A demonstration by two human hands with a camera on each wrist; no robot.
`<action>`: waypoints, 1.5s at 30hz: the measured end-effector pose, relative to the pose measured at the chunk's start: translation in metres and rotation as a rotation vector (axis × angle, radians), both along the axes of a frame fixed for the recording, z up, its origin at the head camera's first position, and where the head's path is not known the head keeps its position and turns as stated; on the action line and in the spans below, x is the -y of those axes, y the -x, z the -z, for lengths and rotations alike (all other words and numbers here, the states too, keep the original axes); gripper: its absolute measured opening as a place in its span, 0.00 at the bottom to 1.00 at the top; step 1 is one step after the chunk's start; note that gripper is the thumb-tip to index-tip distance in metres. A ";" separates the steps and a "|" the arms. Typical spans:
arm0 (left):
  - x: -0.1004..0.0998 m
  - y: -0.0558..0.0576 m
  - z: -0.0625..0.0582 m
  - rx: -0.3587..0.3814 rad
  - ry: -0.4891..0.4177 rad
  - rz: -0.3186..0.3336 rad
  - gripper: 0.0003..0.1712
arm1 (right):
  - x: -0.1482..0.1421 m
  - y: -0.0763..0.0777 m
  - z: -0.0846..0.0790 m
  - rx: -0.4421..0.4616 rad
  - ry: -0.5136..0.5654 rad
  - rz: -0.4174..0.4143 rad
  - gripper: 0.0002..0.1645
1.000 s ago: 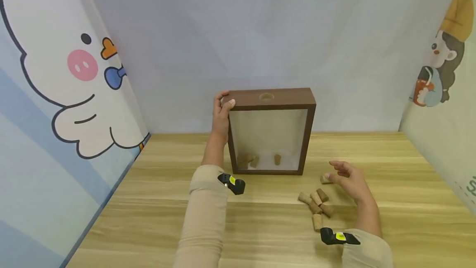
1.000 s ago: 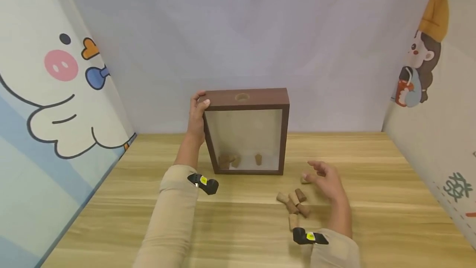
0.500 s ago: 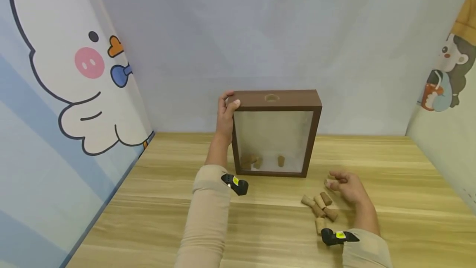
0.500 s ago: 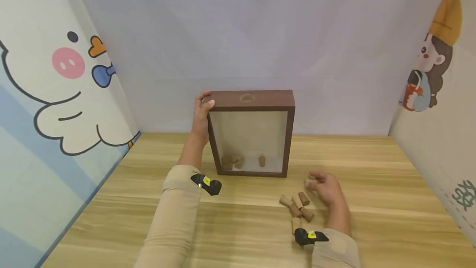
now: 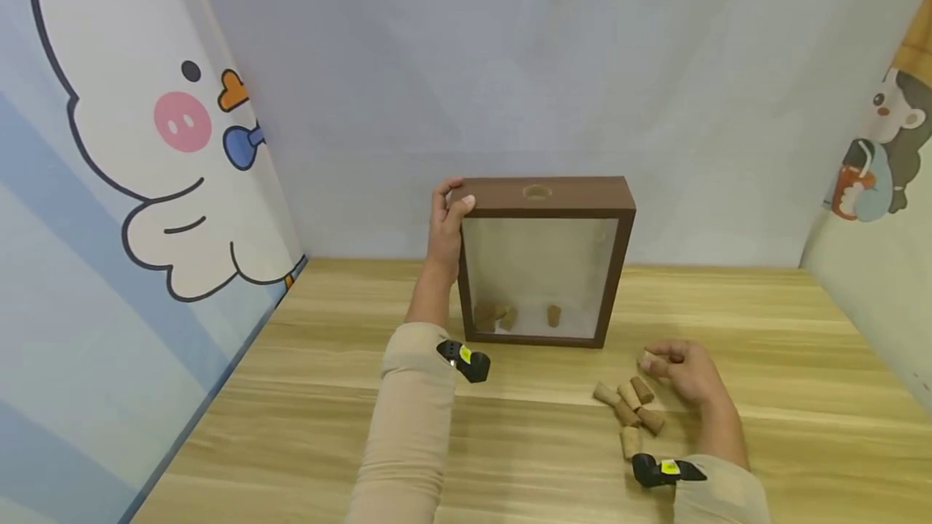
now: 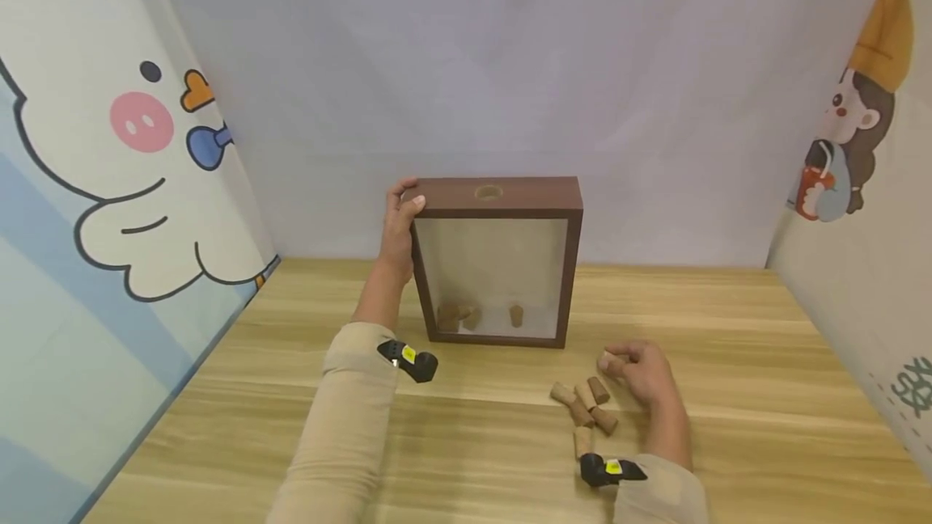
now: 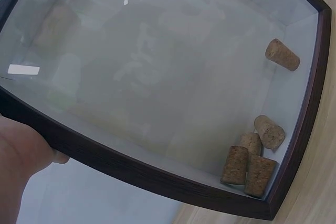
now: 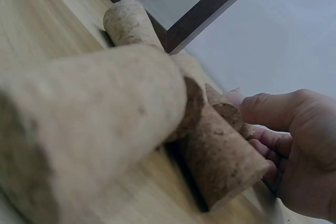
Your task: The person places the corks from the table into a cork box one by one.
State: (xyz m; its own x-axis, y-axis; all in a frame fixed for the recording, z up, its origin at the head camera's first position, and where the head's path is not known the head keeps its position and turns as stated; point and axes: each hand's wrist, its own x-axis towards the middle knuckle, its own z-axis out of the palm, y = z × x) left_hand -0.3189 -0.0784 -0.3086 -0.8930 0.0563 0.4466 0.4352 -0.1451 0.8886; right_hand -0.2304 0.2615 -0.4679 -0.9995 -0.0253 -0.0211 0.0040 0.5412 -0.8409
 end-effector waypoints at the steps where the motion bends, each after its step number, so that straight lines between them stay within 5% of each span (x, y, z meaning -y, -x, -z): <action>1: 0.000 0.000 0.000 0.001 0.001 0.003 0.31 | 0.000 0.000 -0.001 0.003 0.005 0.002 0.25; 13: 0.000 0.001 0.001 0.005 0.020 -0.003 0.30 | 0.015 -0.010 -0.029 -0.015 0.030 0.059 0.32; 17: 0.001 0.014 0.010 0.002 0.011 0.002 0.29 | 0.026 -0.013 -0.041 -0.061 0.085 0.057 0.34; 20: 0.001 0.024 0.018 0.010 0.000 0.003 0.29 | 0.037 -0.014 -0.049 -0.103 0.125 0.042 0.33; 29: 0.001 0.028 0.023 0.001 -0.009 -0.015 0.32 | 0.066 -0.017 -0.069 -0.254 0.140 -0.009 0.22; 45: 0.004 0.026 0.024 -0.012 0.006 -0.010 0.30 | 0.134 -0.020 -0.094 -0.380 0.430 -0.081 0.17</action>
State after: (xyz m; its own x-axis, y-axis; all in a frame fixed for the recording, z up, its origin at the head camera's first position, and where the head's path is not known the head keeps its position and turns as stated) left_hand -0.3445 -0.0820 -0.3322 -0.8881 0.0505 0.4569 0.4471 -0.1352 0.8842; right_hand -0.2109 0.1272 -0.3738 -0.9292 -0.0288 0.3684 -0.3688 0.1365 -0.9194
